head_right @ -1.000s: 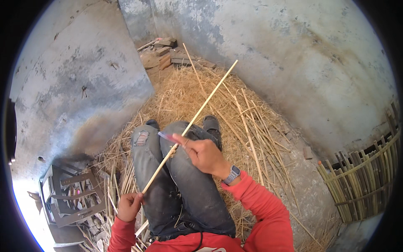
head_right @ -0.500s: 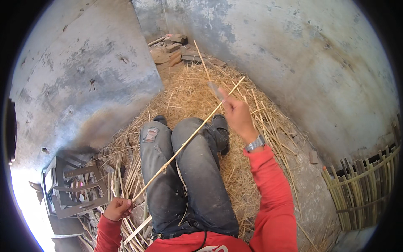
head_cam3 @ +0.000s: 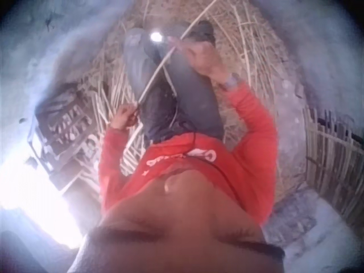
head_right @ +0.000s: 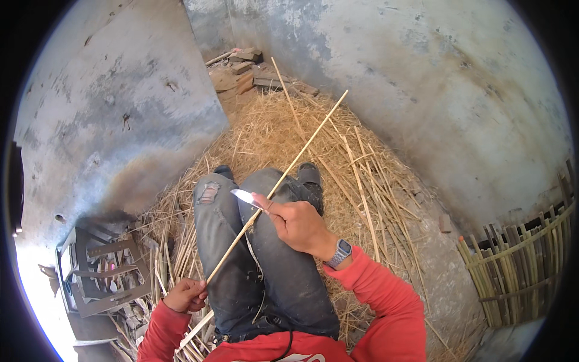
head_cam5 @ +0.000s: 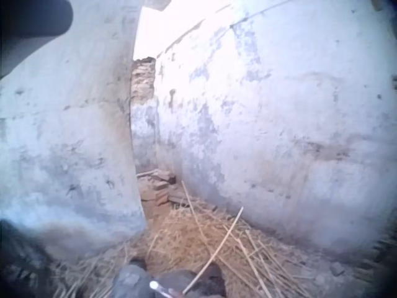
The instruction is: The person scrapes a long thin wooden stick using a small knife, removing outer layers and smoothing the surface by drawing the blade repeatedly along the length of the wood while sitting on a straw-covered floor.
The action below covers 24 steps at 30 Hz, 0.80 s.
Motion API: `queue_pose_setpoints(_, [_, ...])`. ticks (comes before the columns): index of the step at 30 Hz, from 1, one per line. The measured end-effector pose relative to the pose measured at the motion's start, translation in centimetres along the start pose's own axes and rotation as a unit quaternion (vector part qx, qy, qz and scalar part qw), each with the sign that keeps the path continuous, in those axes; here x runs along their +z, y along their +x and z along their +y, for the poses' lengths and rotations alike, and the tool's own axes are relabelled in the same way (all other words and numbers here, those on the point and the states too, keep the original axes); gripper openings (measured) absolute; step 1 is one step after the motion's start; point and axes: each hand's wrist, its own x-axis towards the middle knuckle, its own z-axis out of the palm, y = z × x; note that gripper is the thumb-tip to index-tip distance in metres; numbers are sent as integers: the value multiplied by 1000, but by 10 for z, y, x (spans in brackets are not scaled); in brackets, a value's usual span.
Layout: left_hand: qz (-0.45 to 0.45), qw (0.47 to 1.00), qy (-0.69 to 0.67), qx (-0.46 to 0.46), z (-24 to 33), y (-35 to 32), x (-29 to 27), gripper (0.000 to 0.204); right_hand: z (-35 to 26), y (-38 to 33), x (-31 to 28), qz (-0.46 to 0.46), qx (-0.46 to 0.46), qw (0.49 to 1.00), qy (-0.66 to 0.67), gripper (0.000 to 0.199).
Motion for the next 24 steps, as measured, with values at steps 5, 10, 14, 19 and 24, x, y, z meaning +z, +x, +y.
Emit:
queue_pose_setpoints(5, [-35,998,-33,-34,-1,-2,-11,49,32,34,-42,18,193,978,-79,36])
queue_pose_setpoints(10, [-52,996,-55,-44,-2,2,-9,51,30,30,-32,91,95,991,-38,38])
queue_pose_setpoints(14, [-22,998,-51,-31,-7,2,-7,52,4,9,-1,-4,-63,998,-25,40])
queue_pose_setpoints(19, [-1,999,-30,-13,-2,-4,1,49,30,44,-39,98,106,987,-75,41])
queue_pose_setpoints(24, [11,1000,-20,6,-7,0,1,49,-4,14,-8,-8,-25,998,-51,48])
